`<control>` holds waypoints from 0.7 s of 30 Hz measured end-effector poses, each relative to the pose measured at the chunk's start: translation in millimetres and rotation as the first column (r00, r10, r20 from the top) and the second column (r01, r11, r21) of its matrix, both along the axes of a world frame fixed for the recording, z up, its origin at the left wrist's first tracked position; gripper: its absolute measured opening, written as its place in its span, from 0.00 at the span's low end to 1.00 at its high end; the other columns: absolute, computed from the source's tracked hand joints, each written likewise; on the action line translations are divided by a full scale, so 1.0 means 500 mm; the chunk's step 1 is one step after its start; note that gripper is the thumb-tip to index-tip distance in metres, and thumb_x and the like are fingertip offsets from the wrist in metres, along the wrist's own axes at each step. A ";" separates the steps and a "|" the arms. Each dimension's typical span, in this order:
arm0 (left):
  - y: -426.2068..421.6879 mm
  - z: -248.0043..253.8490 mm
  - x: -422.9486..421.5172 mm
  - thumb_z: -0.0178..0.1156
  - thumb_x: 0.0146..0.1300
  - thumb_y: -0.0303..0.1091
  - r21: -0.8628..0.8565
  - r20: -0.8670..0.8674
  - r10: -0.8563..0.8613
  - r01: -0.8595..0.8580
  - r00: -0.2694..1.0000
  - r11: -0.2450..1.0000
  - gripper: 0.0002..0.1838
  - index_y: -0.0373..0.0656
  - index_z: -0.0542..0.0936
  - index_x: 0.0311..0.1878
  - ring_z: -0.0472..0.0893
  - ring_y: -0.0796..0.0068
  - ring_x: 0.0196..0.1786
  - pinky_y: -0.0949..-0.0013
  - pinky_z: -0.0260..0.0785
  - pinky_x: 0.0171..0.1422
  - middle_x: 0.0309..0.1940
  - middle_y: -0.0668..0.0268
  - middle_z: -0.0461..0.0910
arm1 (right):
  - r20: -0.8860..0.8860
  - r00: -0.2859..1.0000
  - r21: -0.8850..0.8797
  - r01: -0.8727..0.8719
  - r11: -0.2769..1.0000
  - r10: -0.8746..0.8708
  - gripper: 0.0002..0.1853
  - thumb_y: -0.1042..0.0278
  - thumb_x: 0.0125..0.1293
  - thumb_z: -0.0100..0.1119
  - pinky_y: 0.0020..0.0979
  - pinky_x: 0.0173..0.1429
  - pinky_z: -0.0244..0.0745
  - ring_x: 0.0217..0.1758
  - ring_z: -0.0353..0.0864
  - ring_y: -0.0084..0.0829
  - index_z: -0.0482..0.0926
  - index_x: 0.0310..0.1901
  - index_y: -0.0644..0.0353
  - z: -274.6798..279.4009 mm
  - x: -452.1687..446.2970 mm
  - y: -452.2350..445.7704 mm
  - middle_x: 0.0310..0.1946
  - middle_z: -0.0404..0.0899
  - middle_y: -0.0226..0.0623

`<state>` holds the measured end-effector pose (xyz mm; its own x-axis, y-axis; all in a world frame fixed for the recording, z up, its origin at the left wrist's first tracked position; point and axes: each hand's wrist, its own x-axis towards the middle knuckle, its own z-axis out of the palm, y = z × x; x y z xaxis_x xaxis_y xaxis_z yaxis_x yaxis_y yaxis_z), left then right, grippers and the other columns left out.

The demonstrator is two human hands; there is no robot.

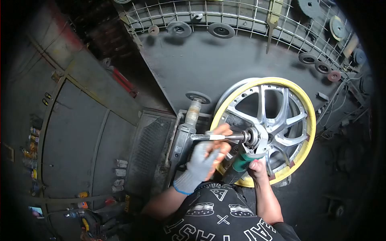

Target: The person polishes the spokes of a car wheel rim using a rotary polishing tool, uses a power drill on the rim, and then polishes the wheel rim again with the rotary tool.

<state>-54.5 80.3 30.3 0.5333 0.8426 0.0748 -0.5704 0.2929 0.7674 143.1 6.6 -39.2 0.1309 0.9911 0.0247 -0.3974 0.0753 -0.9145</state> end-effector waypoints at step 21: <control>0.006 0.120 0.030 0.72 0.51 0.21 0.700 -0.211 0.465 -0.199 0.860 0.686 0.18 0.31 0.85 0.47 0.82 0.60 0.53 0.60 0.74 0.58 0.49 0.52 0.84 | -0.404 0.787 0.007 -0.508 0.862 0.467 0.58 0.09 0.49 0.41 0.38 0.44 0.87 0.38 0.88 0.40 0.78 0.55 0.66 -0.040 -0.021 0.115 0.42 0.84 0.46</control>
